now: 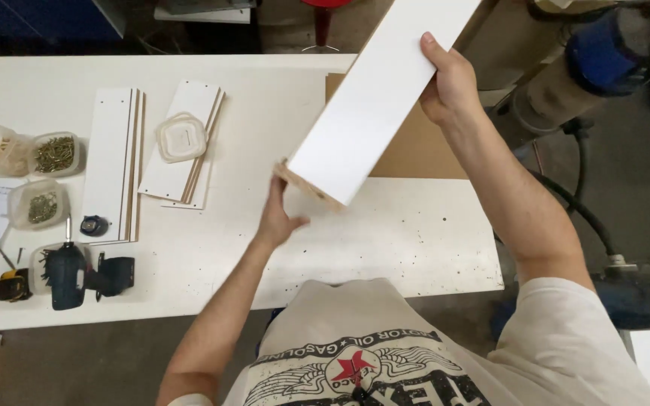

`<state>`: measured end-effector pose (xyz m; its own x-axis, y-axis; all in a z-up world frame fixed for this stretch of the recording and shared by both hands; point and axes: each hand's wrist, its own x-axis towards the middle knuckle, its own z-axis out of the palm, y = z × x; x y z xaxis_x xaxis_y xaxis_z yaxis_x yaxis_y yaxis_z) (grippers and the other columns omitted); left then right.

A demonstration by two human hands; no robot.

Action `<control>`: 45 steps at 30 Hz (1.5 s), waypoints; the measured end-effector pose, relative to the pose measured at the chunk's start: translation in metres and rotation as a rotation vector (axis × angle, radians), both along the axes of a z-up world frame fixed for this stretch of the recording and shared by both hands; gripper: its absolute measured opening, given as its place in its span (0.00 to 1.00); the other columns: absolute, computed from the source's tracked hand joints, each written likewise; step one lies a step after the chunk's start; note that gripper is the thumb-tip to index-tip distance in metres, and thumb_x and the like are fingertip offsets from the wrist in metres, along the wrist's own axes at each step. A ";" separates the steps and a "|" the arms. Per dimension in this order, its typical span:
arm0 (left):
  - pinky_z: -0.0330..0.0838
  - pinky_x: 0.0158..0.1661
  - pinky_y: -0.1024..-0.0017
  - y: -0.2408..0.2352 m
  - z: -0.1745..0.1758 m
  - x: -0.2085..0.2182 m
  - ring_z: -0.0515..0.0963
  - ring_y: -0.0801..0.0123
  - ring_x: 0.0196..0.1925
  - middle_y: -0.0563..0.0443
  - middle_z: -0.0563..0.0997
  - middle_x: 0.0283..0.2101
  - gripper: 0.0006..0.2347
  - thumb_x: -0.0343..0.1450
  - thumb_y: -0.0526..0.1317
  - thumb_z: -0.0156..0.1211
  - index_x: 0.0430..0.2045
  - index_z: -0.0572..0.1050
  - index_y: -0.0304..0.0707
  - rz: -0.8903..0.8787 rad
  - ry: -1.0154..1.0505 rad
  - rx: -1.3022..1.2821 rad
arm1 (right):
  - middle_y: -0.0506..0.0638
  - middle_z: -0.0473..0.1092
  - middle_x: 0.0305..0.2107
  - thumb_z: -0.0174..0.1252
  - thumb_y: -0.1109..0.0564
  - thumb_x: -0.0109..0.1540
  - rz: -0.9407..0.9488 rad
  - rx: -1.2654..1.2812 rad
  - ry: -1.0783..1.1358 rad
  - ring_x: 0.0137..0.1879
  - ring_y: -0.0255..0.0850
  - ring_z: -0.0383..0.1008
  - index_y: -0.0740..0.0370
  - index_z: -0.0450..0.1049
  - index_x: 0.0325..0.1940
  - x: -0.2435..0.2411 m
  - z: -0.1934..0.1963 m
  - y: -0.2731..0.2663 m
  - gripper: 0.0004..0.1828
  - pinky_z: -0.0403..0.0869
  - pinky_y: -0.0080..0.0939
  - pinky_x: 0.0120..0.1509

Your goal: Assembling a wooden drawer by inserting the bottom panel and attaching the back panel with screws using a power drill.

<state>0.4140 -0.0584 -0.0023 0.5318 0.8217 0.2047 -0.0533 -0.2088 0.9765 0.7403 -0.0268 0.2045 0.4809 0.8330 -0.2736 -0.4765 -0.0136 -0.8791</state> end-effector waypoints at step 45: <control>0.80 0.47 0.47 0.218 -0.053 0.178 0.82 0.43 0.51 0.30 0.82 0.48 0.15 0.77 0.44 0.55 0.50 0.75 0.29 0.471 0.647 0.164 | 0.69 0.45 0.72 0.56 0.50 0.68 -0.108 -0.026 0.852 0.80 0.62 0.46 0.68 0.32 0.79 0.070 -0.474 -0.024 0.49 0.49 0.63 0.82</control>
<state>0.5918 0.1594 -0.0556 0.1925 0.9748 0.1125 0.6392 -0.2115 0.7393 0.8102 -0.0511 -0.2694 0.1789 0.7827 -0.5961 -0.9738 0.0545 -0.2207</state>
